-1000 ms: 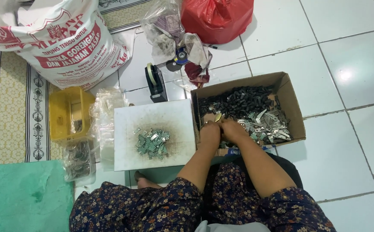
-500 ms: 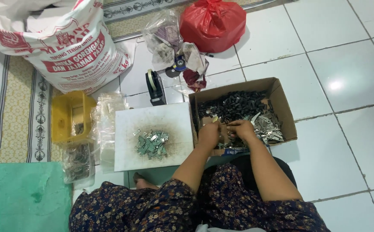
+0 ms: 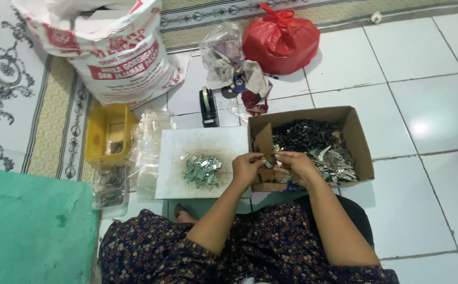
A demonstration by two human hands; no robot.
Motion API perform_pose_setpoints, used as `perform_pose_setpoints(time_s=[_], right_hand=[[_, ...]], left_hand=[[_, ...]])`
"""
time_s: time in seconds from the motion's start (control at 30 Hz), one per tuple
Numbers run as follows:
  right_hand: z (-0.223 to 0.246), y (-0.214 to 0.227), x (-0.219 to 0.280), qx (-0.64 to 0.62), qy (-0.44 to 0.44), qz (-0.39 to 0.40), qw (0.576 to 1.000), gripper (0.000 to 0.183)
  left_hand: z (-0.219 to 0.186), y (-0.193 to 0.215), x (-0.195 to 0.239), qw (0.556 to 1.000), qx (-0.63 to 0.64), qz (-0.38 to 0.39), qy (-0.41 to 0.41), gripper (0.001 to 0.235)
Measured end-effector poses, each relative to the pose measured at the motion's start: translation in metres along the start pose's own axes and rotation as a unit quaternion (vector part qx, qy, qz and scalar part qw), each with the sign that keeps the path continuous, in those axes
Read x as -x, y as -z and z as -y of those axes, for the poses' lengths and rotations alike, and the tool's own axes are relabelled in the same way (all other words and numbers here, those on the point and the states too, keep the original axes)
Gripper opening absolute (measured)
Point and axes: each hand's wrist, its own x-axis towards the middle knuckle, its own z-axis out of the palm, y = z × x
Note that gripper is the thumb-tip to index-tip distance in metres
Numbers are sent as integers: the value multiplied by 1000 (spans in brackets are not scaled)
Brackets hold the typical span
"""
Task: The person is picking up small metal components from a cardboard box and arranging them on a white square board.
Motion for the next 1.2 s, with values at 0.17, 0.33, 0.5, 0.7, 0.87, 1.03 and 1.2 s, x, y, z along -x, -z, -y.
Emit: perform_pose_setpoints(time_s=[0.17,0.33,0.5,0.7,0.87,1.03,1.2], right_hand=[[-2,-52,4,26,-15,53,998,46],[-9,-117,-3,45,-19,111,993,44],[-14,-171,-18,182,38,139,973,43],[-26,-198,-37,405,148,114,895,28],[-7,-189,-12,416,194,96,884,28],[12,-129,-16,341,220,54,912,28],[26,-29,-29,380,205,-74,899,27]], left_hand=[[0,52,24,995,78,-25,53,28],[20,112,34,995,-51,-79,39,27],[20,161,45,985,-35,-139,92,33],[5,181,59,977,-71,-189,73,42],[0,183,61,976,-67,-193,74,49],[-11,177,65,973,-101,-194,69,51],[-3,137,50,967,-128,-177,-128,29]])
